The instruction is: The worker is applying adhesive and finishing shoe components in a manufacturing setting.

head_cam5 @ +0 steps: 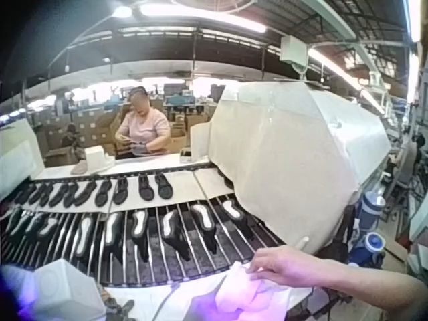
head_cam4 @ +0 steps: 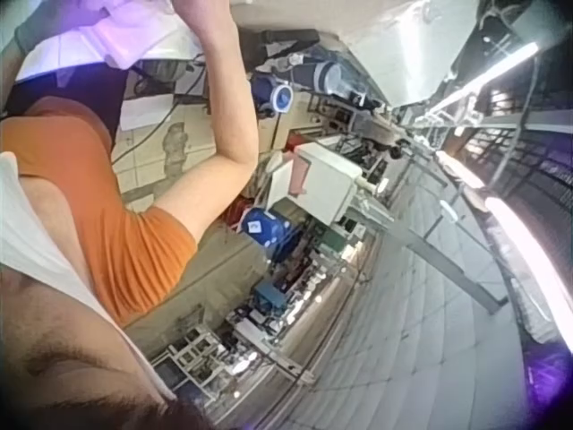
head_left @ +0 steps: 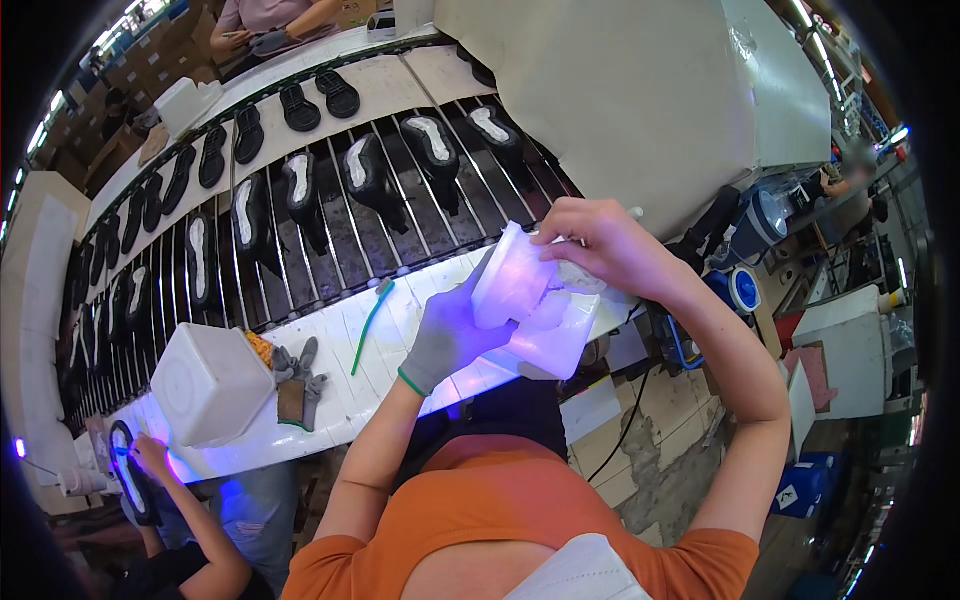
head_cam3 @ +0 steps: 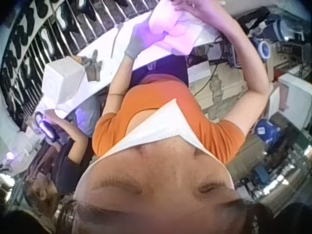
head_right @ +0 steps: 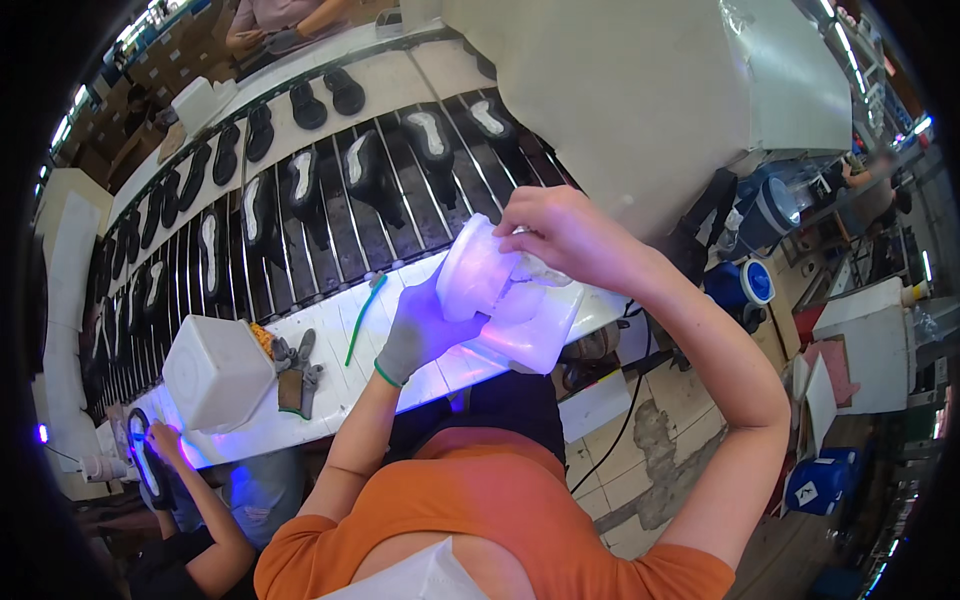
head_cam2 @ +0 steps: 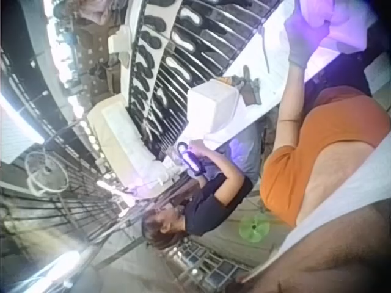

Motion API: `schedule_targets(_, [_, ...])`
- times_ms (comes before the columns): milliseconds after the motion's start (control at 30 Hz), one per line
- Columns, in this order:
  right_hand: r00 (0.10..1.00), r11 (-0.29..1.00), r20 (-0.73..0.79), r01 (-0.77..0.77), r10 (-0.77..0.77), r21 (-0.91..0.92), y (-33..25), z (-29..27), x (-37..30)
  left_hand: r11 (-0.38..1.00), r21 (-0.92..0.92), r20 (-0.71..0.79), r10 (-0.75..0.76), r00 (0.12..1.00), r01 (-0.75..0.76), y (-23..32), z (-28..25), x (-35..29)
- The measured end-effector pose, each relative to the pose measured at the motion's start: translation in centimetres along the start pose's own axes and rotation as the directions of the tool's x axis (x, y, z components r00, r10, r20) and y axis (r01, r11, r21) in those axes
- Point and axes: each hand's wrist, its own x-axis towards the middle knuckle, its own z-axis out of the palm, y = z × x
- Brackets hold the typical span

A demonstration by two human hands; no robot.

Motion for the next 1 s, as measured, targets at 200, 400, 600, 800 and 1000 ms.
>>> schedule_targets(200, [0.920,0.739,0.341,0.365,-0.193,-0.566,-2.1,-0.9,1.2,0.976,0.005,-0.114,0.215,0.970,-0.216,-0.6,0.5,0.2])
schedule_targets(400, [0.857,0.651,0.478,0.476,-0.192,-0.591,-1.6,-0.5,2.2,0.990,0.031,-0.065,0.138,0.988,-0.136,0.0,-0.3,0.3])
schedule_targets(600, [0.975,0.796,0.057,0.209,-0.215,-0.568,2.5,-1.8,4.9,0.996,0.008,0.015,0.089,0.996,-0.089,0.7,-0.3,-0.1])
schedule_targets(800, [0.956,0.975,0.195,-0.223,0.220,-0.009,1.4,-2.9,3.0,0.997,0.057,0.096,-0.053,0.994,0.047,-0.1,0.0,0.6])
schedule_targets(1000, [0.845,0.967,0.472,-0.236,0.252,-0.094,1.1,-2.7,3.0,1.000,0.009,0.086,0.000,0.996,-0.001,0.7,-0.6,1.0])
